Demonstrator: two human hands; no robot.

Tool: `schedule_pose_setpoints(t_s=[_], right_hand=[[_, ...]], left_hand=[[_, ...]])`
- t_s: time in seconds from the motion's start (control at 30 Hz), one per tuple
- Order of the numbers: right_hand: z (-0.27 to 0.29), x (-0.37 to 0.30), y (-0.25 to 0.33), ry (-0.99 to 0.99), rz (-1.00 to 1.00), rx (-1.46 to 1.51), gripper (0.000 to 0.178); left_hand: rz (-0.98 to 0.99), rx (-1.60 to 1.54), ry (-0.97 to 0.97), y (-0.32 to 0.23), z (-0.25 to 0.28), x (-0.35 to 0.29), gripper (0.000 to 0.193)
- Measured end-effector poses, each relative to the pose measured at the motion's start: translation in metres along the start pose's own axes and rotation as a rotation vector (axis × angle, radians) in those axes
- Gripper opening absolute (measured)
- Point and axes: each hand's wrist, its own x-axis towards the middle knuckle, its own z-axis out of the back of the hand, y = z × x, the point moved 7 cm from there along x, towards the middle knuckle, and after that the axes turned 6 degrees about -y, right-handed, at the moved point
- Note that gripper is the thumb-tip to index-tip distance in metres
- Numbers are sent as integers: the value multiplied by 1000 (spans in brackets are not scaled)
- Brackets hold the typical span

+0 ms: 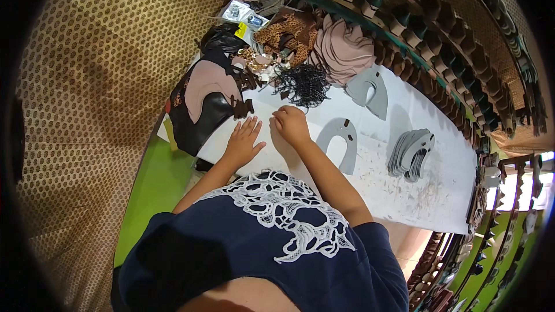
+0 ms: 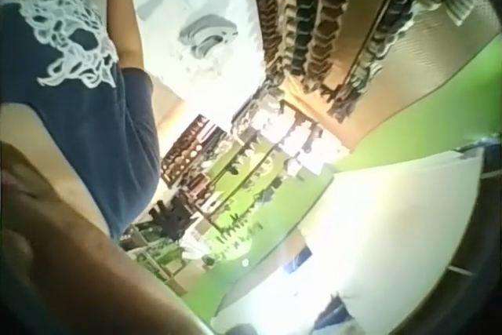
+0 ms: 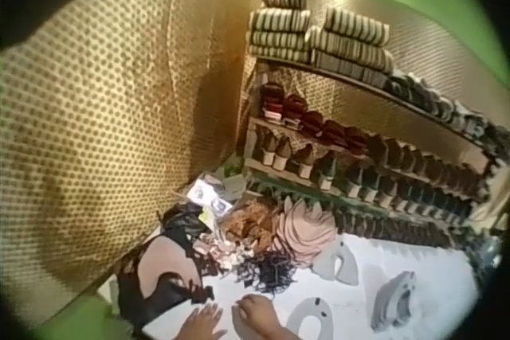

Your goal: Assembling shoe upper components on a workbench.

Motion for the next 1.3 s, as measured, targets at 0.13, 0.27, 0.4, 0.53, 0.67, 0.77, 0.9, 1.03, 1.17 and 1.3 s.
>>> schedule_pose_setpoints(t_s=[0.13, 0.27, 0.4, 0.53, 0.67, 0.77, 0.9, 1.03, 1.17, 1.3], right_hand=[[-26, 41, 21, -18, 83, -2, 16], [-56, 73, 50, 41, 122, -50, 24], [-80, 89, 60, 153, 136, -141, 30], [-94, 91, 54, 202, 121, -116, 24], [-96, 92, 44, 182, 54, -10, 20], [-81, 93, 45, 105, 95, 68, 16], [-41, 76, 45, 0, 86, 158, 15], [9, 41, 45, -152, 115, 62, 16], [42, 2, 40, -265, 107, -35, 14], [65, -26, 31, -299, 97, -79, 14]], left_hand=[[-45, -1, -15, 10, 7, -3, 56], [-94, -58, -61, 13, 10, -10, 45], [-125, -99, -108, 13, 14, -11, 51], [-116, -58, -23, 16, 8, -9, 59], [-161, -77, -166, 15, 16, -9, 55], [-164, -125, -163, 14, 20, -10, 50], [-112, -260, -152, 18, 32, -6, 32], [32, -569, -172, 14, 49, 16, 24], [335, -961, -136, 11, 21, 45, 28], [539, -1348, 149, -11, -37, 65, 26]])
